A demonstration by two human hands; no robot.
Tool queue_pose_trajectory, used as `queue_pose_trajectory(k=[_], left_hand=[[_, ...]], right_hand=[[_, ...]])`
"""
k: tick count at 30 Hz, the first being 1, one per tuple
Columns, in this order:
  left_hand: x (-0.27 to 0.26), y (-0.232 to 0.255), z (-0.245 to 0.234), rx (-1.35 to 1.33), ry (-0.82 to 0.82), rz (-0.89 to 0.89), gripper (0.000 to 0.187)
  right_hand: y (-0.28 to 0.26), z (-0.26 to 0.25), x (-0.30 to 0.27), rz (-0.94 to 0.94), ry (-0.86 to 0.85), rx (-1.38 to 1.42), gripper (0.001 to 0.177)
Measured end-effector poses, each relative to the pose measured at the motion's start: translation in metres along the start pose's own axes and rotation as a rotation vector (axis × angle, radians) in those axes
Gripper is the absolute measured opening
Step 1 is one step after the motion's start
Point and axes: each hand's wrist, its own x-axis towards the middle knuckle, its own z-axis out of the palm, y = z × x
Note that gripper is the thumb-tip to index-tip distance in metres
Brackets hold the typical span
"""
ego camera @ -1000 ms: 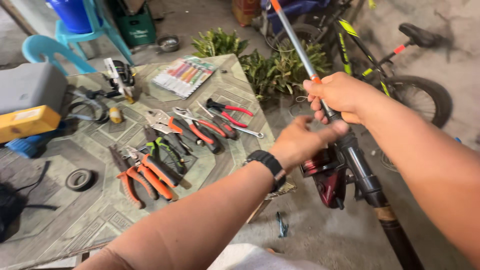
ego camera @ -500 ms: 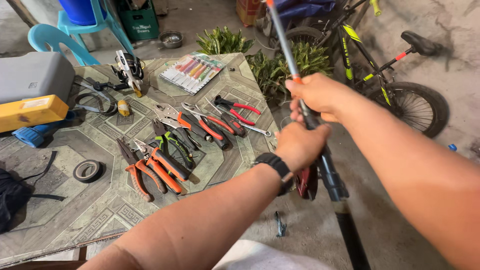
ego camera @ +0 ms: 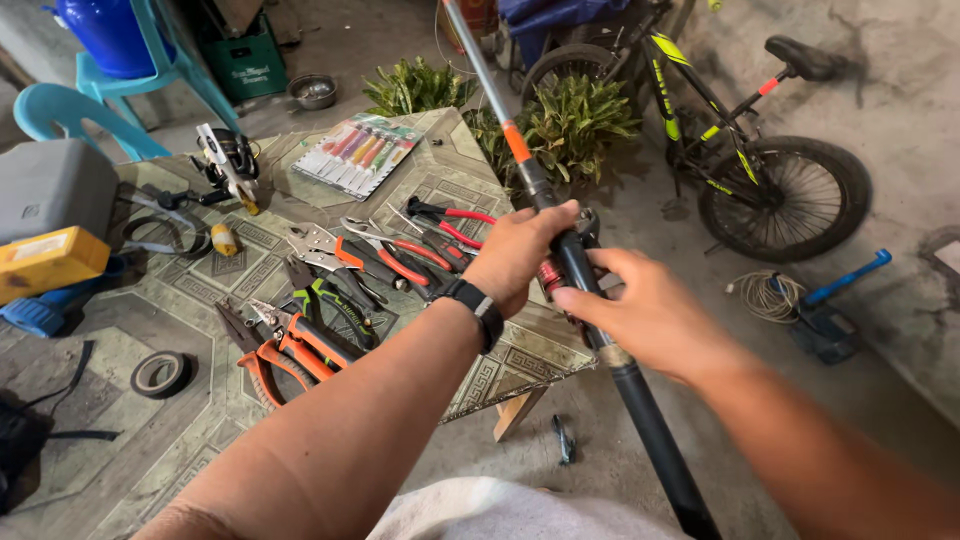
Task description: The person assembles a fishing rod by wrapping the handle with black tape, attaching the reel, and threading the line through the guides. They use pliers to cut the line and tie a knot at the end.
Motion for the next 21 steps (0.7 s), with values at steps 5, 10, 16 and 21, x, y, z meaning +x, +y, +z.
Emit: queue_pose_trajectory(k=[5, 10, 16, 21], left_hand=[[0.003, 0.002, -0.004, 0.004, 0.007, -0.031, 0.032], [-0.003, 0.011, -0.005, 0.044, -0.058, -0.074, 0.035], [-0.011, 0.019, -0.005, 0.052, -0.053, -0.064, 0.037], [-0.014, 0.021, -0.001, 0.105, -0.024, -0.076, 0.043]], right_hand=[[-0.005, 0.017, 0.015, 0.028, -0.201, 0.469, 0.029], [-0.017, 0.019, 0.031, 0.070, -0.157, 0.465, 0.025], [-0.027, 0.022, 0.032, 0.138, -0.108, 0.425, 0.014], [-0.023, 0.023, 0.035, 0.054, -0.099, 0.378, 0.016]])
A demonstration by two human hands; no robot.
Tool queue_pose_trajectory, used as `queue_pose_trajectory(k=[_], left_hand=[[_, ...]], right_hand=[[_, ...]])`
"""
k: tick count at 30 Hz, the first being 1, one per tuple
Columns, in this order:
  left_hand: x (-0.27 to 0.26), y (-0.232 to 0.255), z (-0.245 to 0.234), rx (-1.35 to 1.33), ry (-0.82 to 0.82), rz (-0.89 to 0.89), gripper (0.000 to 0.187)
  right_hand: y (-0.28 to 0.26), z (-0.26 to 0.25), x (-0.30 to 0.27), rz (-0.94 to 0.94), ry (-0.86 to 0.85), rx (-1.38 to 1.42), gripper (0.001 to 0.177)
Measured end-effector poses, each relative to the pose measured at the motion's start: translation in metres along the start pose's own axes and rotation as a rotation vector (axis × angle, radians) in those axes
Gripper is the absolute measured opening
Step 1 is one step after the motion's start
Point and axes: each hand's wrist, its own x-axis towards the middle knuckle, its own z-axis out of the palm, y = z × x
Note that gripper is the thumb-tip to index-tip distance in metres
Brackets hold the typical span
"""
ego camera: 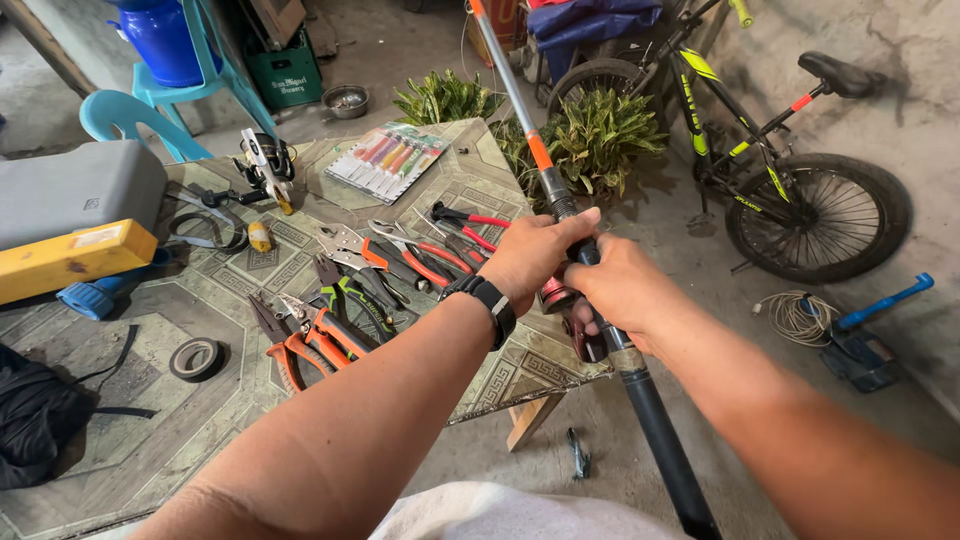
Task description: The person assembles a fishing rod by wrapping the handle with black tape, attaching the reel, and threading the line through the guides. They use pliers to cut the line and tie a knot at the end.
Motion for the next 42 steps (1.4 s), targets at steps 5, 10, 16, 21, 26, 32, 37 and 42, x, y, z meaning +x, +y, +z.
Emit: queue_pose_trajectory(k=[5, 10, 16, 21, 26, 32, 37, 42], left_hand=[[0.000, 0.005, 0.000, -0.034, -0.011, -0.008, 0.049], [0.002, 0.005, -0.005, 0.107, 0.020, -0.004, 0.059], [0.009, -0.002, -0.014, 0.123, 0.073, 0.026, 0.066], [0.015, -0.007, -0.024, 0.113, 0.138, 0.059, 0.059], [0.020, -0.001, -0.035, 0.050, 0.199, 0.074, 0.051], [0.023, 0.007, -0.047, 0.067, 0.312, 0.155, 0.045], [0.033, 0.005, -0.070, 0.027, 0.403, 0.208, 0.037], [0.034, -0.016, -0.084, -0.098, 0.359, 0.168, 0.025]], right_hand=[[0.001, -0.003, 0.000, -0.036, -0.019, 0.034, 0.020], [0.001, -0.004, 0.001, -0.027, -0.023, 0.043, 0.018], [0.006, -0.003, 0.005, -0.023, -0.023, 0.020, 0.013], [0.005, -0.005, 0.010, 0.022, 0.014, -0.027, 0.015], [-0.005, -0.018, 0.021, -0.004, -0.029, 0.087, 0.018], [-0.012, -0.037, 0.025, -0.027, -0.088, 0.198, 0.021], [-0.014, -0.053, 0.022, -0.037, -0.162, 0.295, 0.020], [-0.014, -0.069, 0.021, -0.036, -0.210, 0.355, 0.020]])
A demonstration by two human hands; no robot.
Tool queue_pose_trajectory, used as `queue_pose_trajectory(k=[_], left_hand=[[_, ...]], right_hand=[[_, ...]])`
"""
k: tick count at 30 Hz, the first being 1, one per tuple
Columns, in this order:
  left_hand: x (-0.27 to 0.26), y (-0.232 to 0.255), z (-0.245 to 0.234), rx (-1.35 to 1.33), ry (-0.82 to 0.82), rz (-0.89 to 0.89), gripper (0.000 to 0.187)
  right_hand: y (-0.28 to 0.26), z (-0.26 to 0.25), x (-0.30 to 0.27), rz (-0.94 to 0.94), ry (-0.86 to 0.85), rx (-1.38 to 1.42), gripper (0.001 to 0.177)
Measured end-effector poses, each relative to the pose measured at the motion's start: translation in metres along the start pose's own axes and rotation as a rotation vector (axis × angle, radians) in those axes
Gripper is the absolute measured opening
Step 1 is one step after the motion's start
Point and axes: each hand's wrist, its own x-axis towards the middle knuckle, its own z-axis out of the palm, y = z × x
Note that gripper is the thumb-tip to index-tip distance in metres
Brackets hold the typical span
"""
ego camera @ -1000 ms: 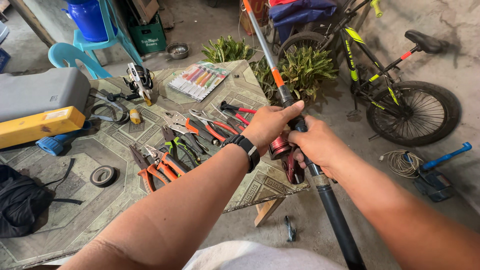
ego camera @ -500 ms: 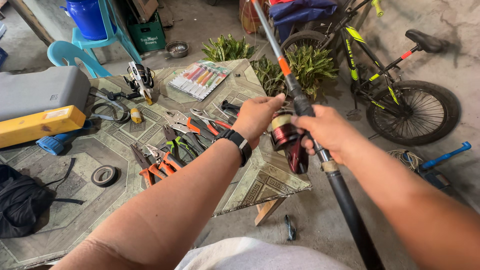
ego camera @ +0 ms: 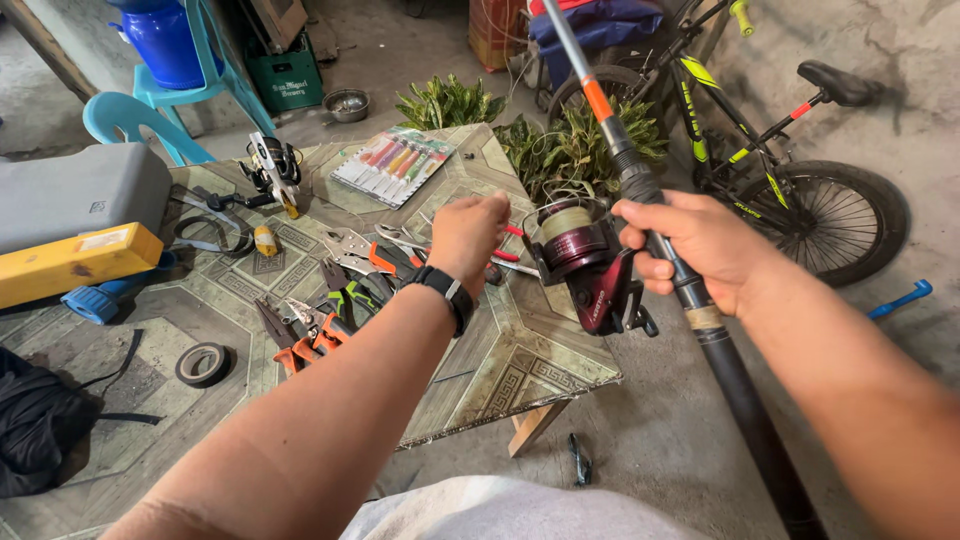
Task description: The person assembles a fishing rod by wrapping the handle with black tape, attaching the reel, and threading the line through the guides. They use pliers to cut the line and tie a knot at the end.
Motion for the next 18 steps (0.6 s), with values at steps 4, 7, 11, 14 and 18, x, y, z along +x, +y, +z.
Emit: queue_pose_trajectory(k=[4, 7, 11, 14, 18], left_hand=[[-0.010, -0.009, 0.001, -0.080, -0.090, -0.156, 0.030], [-0.018, -0.004, 0.006, -0.003, -0.092, -0.335, 0.044], [-0.031, 0.006, 0.013, -0.028, -0.114, -0.365, 0.060], [-0.039, 0.010, 0.014, -0.054, -0.120, -0.335, 0.067], [-0.040, 0.019, 0.009, -0.021, -0.117, -0.245, 0.077]], right_hand=[[-0.006, -0.013, 0.000, -0.025, -0.084, 0.052, 0.024], [-0.009, -0.024, -0.002, -0.042, -0.150, 0.066, 0.026], [-0.007, -0.032, -0.005, -0.062, -0.223, 0.115, 0.029], [-0.005, -0.033, -0.010, -0.073, -0.254, 0.138, 0.030], [-0.005, -0.030, -0.018, -0.093, -0.258, 0.132, 0.030]])
